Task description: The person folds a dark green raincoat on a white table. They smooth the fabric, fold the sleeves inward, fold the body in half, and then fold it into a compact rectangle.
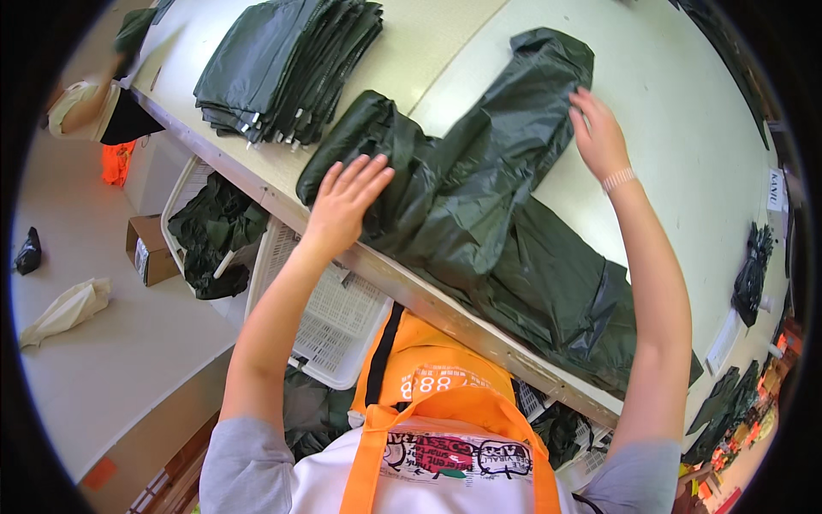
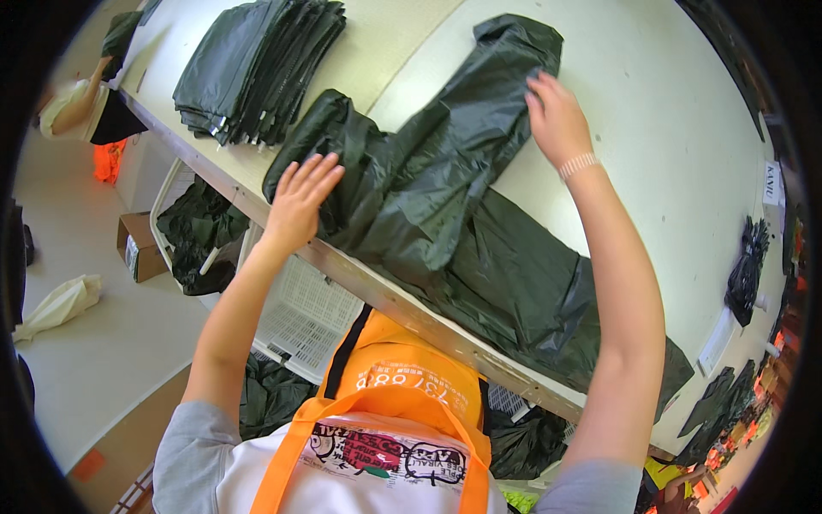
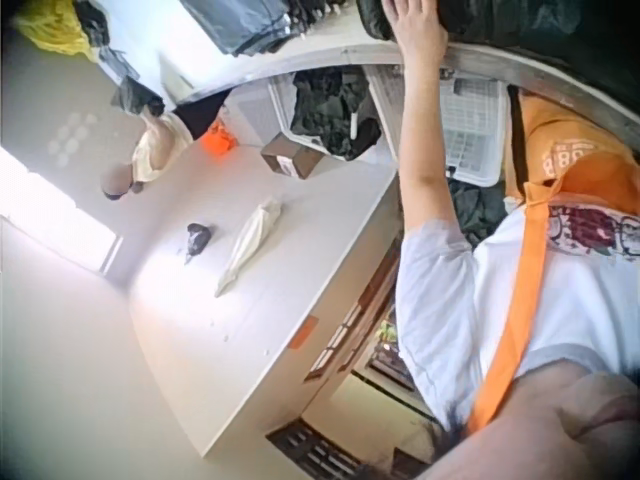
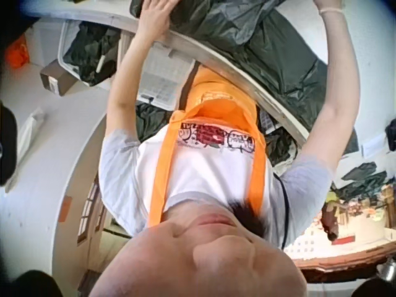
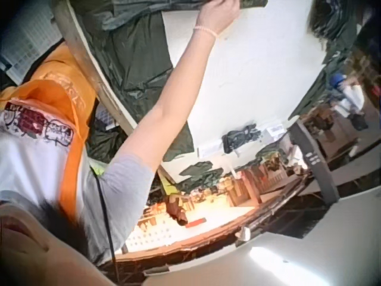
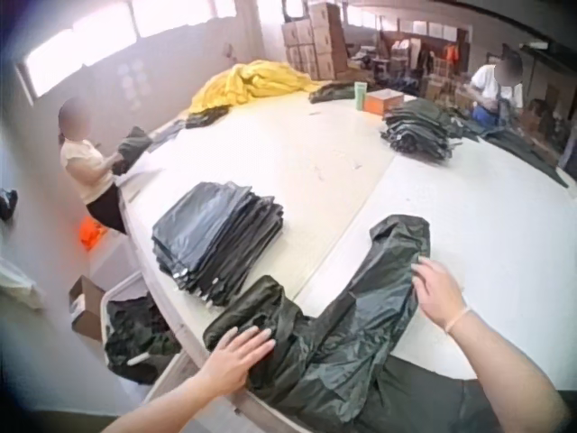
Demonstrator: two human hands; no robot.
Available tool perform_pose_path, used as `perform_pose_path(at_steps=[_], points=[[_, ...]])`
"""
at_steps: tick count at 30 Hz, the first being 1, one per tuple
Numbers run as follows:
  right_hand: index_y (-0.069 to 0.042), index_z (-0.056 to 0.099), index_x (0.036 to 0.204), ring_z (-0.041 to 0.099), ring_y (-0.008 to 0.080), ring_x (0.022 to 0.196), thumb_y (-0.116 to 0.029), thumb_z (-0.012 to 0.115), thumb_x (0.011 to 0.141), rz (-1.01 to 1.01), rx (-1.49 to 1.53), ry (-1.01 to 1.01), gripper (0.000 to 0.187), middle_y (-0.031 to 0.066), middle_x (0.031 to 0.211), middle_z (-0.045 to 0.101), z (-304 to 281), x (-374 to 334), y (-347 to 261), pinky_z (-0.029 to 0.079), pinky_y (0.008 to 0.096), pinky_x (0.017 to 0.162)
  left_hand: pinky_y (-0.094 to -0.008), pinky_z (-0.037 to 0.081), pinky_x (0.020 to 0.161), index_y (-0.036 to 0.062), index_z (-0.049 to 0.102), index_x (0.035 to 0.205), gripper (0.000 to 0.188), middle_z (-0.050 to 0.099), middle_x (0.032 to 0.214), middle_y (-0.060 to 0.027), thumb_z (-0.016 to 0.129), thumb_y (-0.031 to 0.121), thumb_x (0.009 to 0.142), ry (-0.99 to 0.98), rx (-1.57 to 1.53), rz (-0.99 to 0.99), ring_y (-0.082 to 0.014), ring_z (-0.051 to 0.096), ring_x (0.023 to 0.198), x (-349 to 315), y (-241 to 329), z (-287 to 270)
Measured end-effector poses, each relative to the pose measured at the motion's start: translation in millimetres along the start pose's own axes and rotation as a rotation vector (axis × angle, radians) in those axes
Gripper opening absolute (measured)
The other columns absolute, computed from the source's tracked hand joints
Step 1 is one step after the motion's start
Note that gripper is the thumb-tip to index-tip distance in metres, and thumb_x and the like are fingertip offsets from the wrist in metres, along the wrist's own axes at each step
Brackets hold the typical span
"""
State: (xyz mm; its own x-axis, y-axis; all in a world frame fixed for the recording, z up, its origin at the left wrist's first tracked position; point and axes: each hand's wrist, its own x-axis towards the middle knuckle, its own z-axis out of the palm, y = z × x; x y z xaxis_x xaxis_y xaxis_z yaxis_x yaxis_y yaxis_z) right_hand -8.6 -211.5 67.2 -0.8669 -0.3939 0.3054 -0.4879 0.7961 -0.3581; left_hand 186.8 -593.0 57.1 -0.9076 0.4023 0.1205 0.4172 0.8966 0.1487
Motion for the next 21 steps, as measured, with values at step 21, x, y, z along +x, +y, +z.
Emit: perform_pose_path(at_steps=[21], points=[[-0.003,0.058,0.125,0.057,0.0198,0.108,-0.026,0.046,0.098,0.667,-0.537,0.259,0.037,0.0107,0.121,0.06,-364,-190,43,0.044,0.0278,0.093,-0.0373,0.042,0.082,0.0083,0.054,0.081,0.022,0.06,0.11,-0.0039,0.07,0.01,0.066,0.025,-0.51,0.065,-0.0267,0.056,0.097,24,-53,7]])
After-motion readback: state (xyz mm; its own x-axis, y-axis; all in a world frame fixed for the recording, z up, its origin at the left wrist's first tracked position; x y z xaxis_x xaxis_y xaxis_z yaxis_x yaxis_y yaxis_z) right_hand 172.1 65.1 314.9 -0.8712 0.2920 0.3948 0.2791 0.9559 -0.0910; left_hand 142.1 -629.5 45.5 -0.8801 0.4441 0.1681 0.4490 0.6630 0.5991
